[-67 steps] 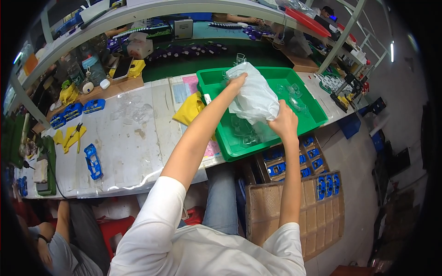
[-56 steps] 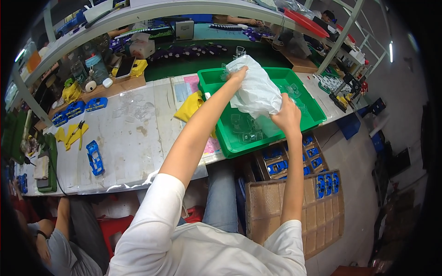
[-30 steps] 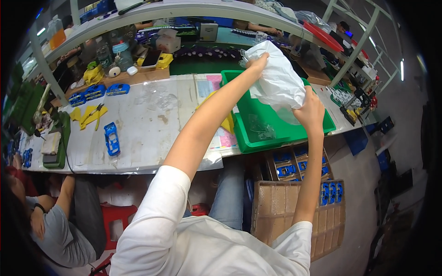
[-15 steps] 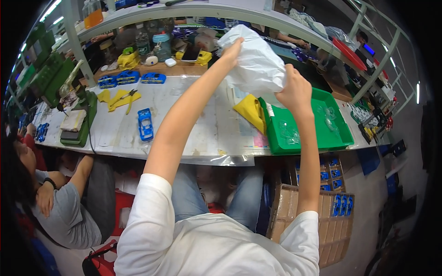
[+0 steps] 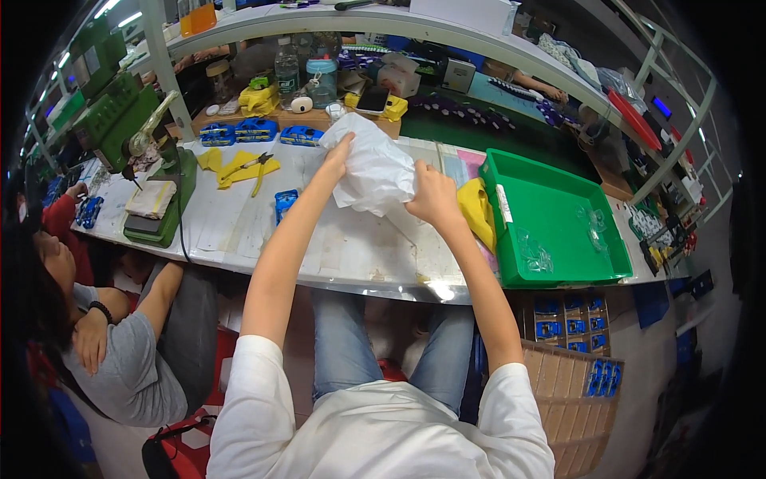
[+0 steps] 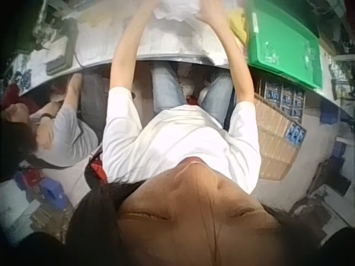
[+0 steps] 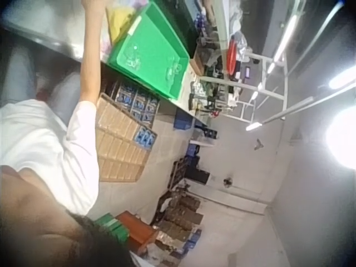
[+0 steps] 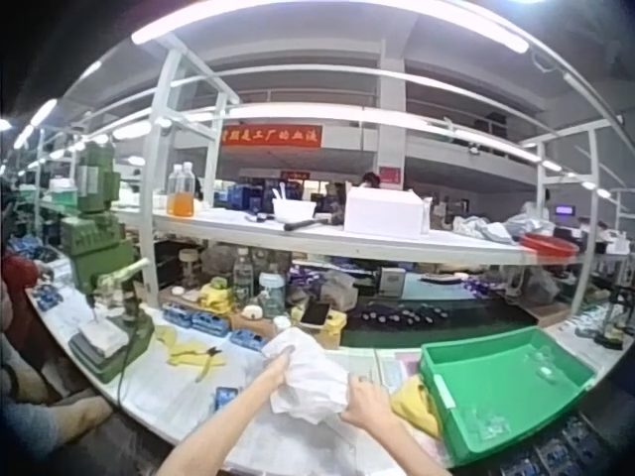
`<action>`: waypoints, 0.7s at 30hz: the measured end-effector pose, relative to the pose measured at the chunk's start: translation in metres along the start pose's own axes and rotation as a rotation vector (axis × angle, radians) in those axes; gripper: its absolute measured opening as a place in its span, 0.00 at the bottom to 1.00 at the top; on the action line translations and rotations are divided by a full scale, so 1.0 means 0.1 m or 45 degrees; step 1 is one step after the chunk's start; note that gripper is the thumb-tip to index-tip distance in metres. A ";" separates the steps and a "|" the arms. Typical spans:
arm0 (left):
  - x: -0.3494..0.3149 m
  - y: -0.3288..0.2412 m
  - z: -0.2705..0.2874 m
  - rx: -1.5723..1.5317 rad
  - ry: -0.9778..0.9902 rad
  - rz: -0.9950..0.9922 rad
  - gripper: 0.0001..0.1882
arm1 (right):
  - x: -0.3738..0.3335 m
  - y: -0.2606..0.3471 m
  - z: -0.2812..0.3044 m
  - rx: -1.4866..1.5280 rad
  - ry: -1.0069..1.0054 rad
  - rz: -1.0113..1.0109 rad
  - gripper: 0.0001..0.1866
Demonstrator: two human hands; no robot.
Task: The person assembles toy cars by inserting clear plastic window pieces into toy car shells by hand. The person then empties more plastic window pieces from a bag onto the workbench and folds the bag.
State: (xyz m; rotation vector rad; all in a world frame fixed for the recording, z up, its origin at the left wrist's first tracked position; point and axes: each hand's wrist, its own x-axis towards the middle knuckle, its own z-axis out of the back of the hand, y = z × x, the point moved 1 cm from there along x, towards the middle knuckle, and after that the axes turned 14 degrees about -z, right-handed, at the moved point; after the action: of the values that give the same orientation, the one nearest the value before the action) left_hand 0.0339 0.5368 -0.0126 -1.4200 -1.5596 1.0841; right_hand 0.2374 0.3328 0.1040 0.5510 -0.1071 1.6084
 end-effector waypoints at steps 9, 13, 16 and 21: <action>-0.21 -0.03 0.02 0.365 0.024 0.148 0.45 | 0.01 -0.30 -0.40 0.024 0.071 -0.080 0.24; -0.38 -0.16 0.17 0.384 0.145 0.216 0.46 | -0.02 -0.34 -0.47 0.026 0.078 -0.101 0.25; -0.65 -0.38 0.13 0.464 0.077 0.280 0.45 | -0.03 -0.37 -0.46 0.062 0.075 -0.122 0.25; -0.80 -0.51 0.44 1.031 0.022 -0.101 0.44 | -0.02 -0.26 -0.47 0.071 0.065 -0.118 0.25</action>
State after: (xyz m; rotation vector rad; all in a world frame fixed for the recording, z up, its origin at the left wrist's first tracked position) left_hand -0.0173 0.4519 0.0204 -0.7969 -0.9590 1.4229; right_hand 0.2486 0.3525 0.0551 0.5502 0.0015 1.5380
